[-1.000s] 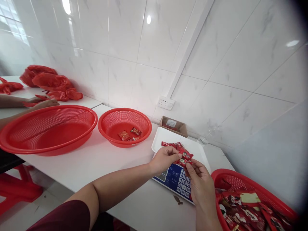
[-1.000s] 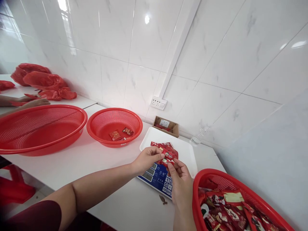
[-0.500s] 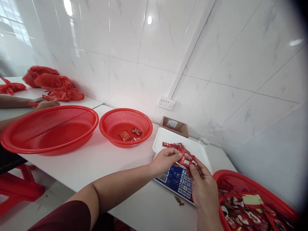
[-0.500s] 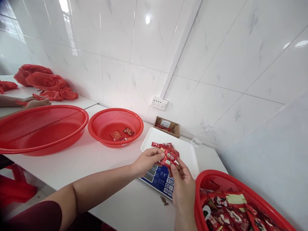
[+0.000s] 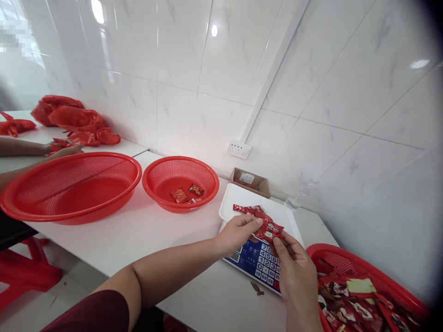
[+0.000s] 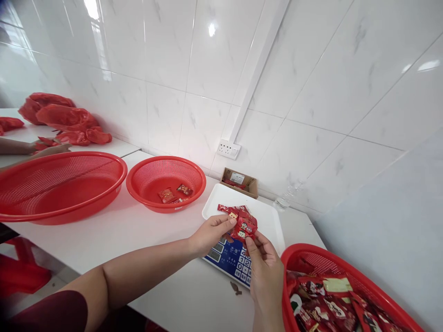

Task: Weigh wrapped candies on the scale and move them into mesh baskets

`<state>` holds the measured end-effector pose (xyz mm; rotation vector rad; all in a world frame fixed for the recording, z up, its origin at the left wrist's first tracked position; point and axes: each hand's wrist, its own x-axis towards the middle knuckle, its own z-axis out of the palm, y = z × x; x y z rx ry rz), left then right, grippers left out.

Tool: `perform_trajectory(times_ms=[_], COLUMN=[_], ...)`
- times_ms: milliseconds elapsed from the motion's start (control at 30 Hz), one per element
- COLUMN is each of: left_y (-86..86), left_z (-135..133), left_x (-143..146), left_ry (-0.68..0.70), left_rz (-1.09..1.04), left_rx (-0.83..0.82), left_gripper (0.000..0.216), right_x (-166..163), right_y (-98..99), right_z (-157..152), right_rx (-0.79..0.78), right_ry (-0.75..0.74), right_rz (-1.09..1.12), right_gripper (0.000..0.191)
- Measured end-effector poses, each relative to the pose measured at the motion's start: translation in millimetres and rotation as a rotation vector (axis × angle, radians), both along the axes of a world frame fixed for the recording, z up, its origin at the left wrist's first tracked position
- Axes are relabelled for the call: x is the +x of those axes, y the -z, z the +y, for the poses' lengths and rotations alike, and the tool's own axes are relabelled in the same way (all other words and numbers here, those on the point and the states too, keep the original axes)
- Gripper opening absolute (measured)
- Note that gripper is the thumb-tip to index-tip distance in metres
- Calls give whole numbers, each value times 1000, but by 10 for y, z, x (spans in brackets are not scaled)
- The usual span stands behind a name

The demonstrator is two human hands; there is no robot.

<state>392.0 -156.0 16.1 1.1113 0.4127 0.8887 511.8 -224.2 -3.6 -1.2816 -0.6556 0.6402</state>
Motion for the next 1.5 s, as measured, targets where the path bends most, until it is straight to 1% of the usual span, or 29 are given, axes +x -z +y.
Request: perform_trajectory(times_ms=[100, 233, 333, 467, 633, 900, 1100, 1200, 1367, 1500], left_y=[-9, -7, -4, -5, -6, -8, -29, -61, -95, -96], left_z=[-14, -17, -14, -27, -58, -65, -85, -100, -118, -127], left_x=[-5, 2, 5, 4, 10, -15, -31, -43, -54, -69], left_ry=[-1, -27, -23, 1, 11, 46, 59, 44, 40, 53], left_rz=[16, 22, 9, -12, -1, 38, -6, 7, 19, 10], left_rx=[19, 23, 15, -26, -110, -68, -69, -68, -102, -91], left_gripper=[45, 45, 43, 41, 42, 45, 45, 45, 48, 47], right_x=[-4, 3, 18, 40, 58, 39, 23, 8, -19, 1], right_y=[9, 13, 12, 18, 22, -23, -25, -42, -90, -73], right_z=[-3, -15, -25, -28, -36, -33, -36, -58, -98, -115], right_rx=[14, 8, 2, -20, 7, 25, 38, 24, -39, -22], right_ry=[-6, 6, -30, -45, -32, -47, -48, -73, -169, -158], right_rz=[-24, 1, 10, -3, -5, 96, 101, 66, 31, 23], right_gripper=[48, 47, 47, 42, 37, 36, 35, 33, 36, 35])
